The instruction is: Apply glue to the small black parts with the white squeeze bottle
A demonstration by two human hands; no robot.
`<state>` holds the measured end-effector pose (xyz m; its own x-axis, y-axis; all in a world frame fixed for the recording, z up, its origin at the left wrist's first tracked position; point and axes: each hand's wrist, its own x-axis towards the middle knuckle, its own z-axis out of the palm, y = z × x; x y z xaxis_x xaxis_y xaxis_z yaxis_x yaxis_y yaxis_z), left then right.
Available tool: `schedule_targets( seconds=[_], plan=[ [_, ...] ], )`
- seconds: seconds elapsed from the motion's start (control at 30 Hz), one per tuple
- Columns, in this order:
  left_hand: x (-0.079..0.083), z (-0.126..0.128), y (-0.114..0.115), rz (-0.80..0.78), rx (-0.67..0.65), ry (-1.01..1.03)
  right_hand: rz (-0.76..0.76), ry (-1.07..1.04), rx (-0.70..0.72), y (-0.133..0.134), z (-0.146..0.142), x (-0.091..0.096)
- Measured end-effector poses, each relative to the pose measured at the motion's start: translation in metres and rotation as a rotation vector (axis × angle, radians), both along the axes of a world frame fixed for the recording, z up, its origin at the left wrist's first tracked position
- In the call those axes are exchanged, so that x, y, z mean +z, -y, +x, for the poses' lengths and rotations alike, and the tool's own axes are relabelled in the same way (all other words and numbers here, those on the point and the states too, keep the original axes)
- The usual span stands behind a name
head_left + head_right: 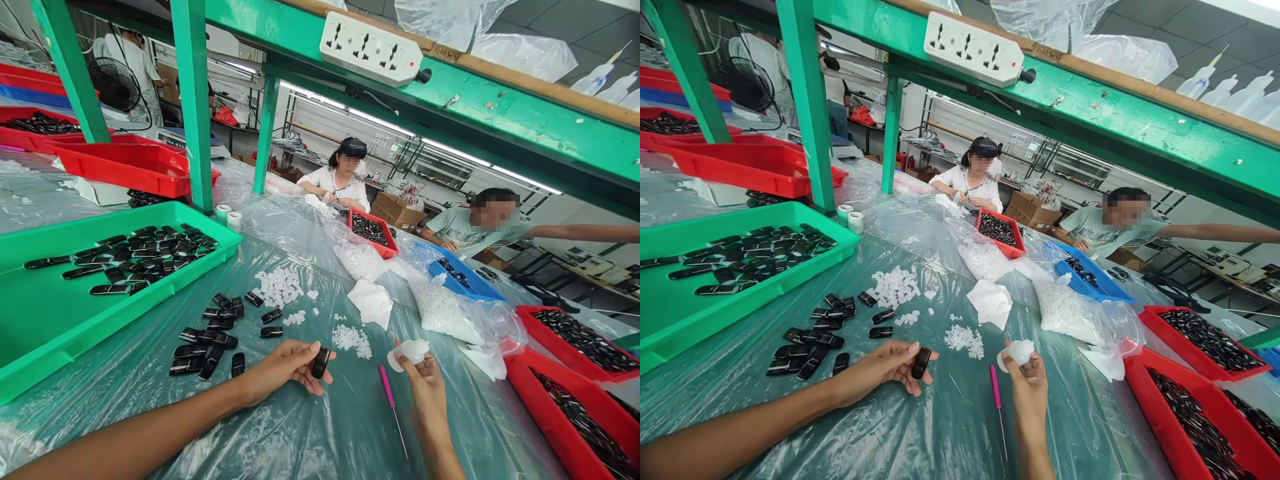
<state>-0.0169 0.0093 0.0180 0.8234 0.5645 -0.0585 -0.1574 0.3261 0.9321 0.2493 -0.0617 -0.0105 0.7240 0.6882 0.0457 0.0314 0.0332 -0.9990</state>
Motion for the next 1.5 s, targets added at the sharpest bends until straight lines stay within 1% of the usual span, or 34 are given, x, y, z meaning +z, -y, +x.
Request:
schedule_targets(
  seconds=[0.17,0.27,0.37,0.47,0.5,0.53,0.57,0.63,0.7,0.73,0.77,0.87,0.97,1.1,1.2,1.27,1.33,1.4,1.5],
  plan=[
    [0.0,-0.001,0.0,-0.047,0.012,0.018,-0.107,0.088,-0.033,-0.003,0.03,-0.016],
    [-0.001,-0.001,0.001,-0.047,0.02,0.014,-0.15,0.17,-0.055,-0.003,0.034,-0.019],
    [-0.003,-0.001,0.003,-0.01,-0.009,-0.015,-0.115,0.296,-0.165,0.002,0.019,-0.007],
    [-0.009,-0.001,0.005,0.033,-0.1,-0.041,-0.031,0.467,-0.325,0.011,-0.011,0.015],
    [-0.012,0.0,0.006,0.037,-0.132,-0.04,0.008,0.559,-0.375,0.013,-0.022,0.023],
    [-0.014,0.0,0.007,0.035,-0.16,-0.036,0.031,0.591,-0.354,0.014,-0.033,0.029],
    [-0.016,0.001,0.008,0.028,-0.183,-0.03,0.022,0.592,-0.258,0.013,-0.043,0.035],
    [-0.02,0.002,0.009,0.016,-0.213,-0.02,-0.036,0.567,0.076,0.005,-0.061,0.041],
    [-0.021,0.003,0.011,0.014,-0.229,-0.017,-0.092,0.604,0.378,-0.01,-0.074,0.041],
    [-0.02,0.003,0.012,0.016,-0.236,-0.016,-0.087,0.683,0.477,-0.02,-0.079,0.039],
    [-0.02,0.003,0.013,0.019,-0.244,-0.013,-0.074,0.724,0.526,-0.031,-0.084,0.036],
    [-0.019,0.003,0.015,0.014,-0.25,-0.004,-0.04,0.795,0.547,-0.063,-0.094,0.026],
    [-0.019,0.002,0.015,0.017,-0.254,0.003,-0.016,0.84,0.543,-0.089,-0.101,0.015],
    [-0.019,0.0,0.014,0.034,-0.262,0.008,-0.029,0.861,0.543,-0.109,-0.106,0.003],
    [-0.018,0.0,0.014,0.041,-0.244,0.011,-0.047,0.827,0.528,-0.115,-0.104,-0.001],
    [-0.017,0.001,0.013,0.064,-0.21,0.007,-0.046,0.775,0.503,-0.113,-0.101,0.001],
    [-0.017,0.001,0.012,0.096,-0.167,-0.001,-0.036,0.699,0.478,-0.104,-0.097,0.007],
    [-0.016,0.001,0.011,0.124,-0.128,-0.007,-0.029,0.613,0.468,-0.086,-0.095,0.016],
    [-0.014,0.001,0.009,0.154,-0.086,-0.008,-0.035,0.503,0.488,-0.05,-0.094,0.027]
  ],
)
